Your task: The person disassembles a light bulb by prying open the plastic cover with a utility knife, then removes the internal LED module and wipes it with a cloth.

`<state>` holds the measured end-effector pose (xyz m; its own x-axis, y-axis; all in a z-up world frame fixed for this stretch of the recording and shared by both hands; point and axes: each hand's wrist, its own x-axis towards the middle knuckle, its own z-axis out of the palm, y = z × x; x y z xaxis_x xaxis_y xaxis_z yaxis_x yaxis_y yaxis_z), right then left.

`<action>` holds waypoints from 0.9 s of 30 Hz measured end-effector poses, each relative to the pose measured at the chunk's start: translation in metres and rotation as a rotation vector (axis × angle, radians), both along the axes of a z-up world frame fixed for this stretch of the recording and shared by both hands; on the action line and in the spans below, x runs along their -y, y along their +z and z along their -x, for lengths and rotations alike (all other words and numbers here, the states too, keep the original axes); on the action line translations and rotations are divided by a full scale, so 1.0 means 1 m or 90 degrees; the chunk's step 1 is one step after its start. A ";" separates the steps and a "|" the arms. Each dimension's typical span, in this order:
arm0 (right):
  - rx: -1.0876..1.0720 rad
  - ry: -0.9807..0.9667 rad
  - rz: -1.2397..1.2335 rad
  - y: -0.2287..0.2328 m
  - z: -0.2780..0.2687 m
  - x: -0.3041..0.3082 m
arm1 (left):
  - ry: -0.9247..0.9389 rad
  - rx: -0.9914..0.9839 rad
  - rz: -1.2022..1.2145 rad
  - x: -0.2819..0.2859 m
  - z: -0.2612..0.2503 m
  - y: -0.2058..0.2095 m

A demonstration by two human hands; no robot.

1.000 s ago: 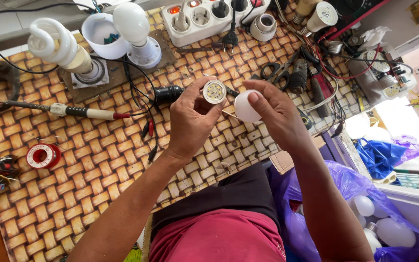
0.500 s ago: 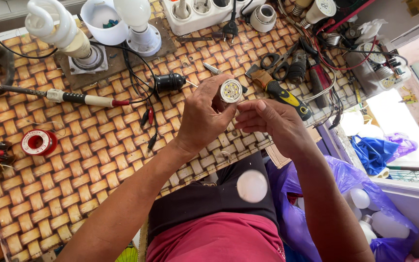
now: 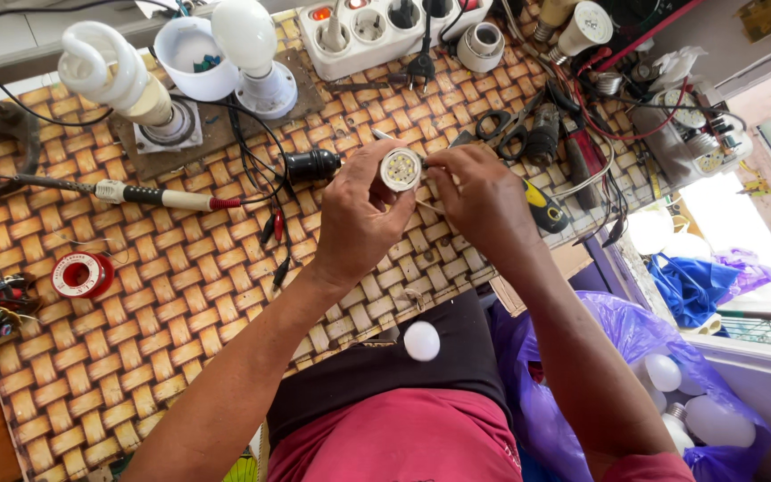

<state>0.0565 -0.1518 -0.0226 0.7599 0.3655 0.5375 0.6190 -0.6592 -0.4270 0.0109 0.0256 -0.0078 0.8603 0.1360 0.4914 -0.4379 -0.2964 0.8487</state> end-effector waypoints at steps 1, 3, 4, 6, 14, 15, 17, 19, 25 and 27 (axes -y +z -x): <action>-0.018 -0.009 0.041 0.008 0.002 -0.004 | 0.019 -0.006 0.002 -0.002 0.000 0.002; -0.034 -0.013 0.079 0.017 0.001 -0.009 | 0.043 -0.011 0.001 -0.003 -0.001 0.003; -0.050 -0.021 0.107 0.016 -0.003 -0.008 | 0.048 -0.014 0.002 -0.003 -0.002 0.002; -0.076 -0.029 0.132 0.007 -0.005 -0.010 | 0.053 -0.026 0.001 -0.003 0.002 0.000; -0.022 -0.118 0.157 -0.007 -0.008 -0.013 | 0.092 0.081 -0.139 -0.002 0.003 0.010; -0.023 -0.118 0.158 -0.003 -0.004 -0.010 | 0.091 0.080 -0.139 -0.002 0.001 0.006; -0.065 -0.105 0.023 0.005 0.003 -0.002 | 0.124 0.126 -0.176 0.000 -0.001 -0.002; -0.133 -0.074 -0.085 0.018 0.015 0.001 | 0.129 0.131 -0.186 -0.001 -0.001 -0.005; -0.256 0.000 -0.340 0.018 0.035 0.001 | 0.112 0.134 -0.175 0.003 -0.001 -0.012; -0.261 0.005 -0.374 0.012 0.039 0.000 | 0.086 0.127 -0.149 0.006 -0.001 -0.017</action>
<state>0.0179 -0.1523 -0.0109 0.9414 0.1091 0.3192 0.3367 -0.2448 -0.9092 0.0123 0.0198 -0.0245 0.7264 0.1053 0.6792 -0.5319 -0.5398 0.6525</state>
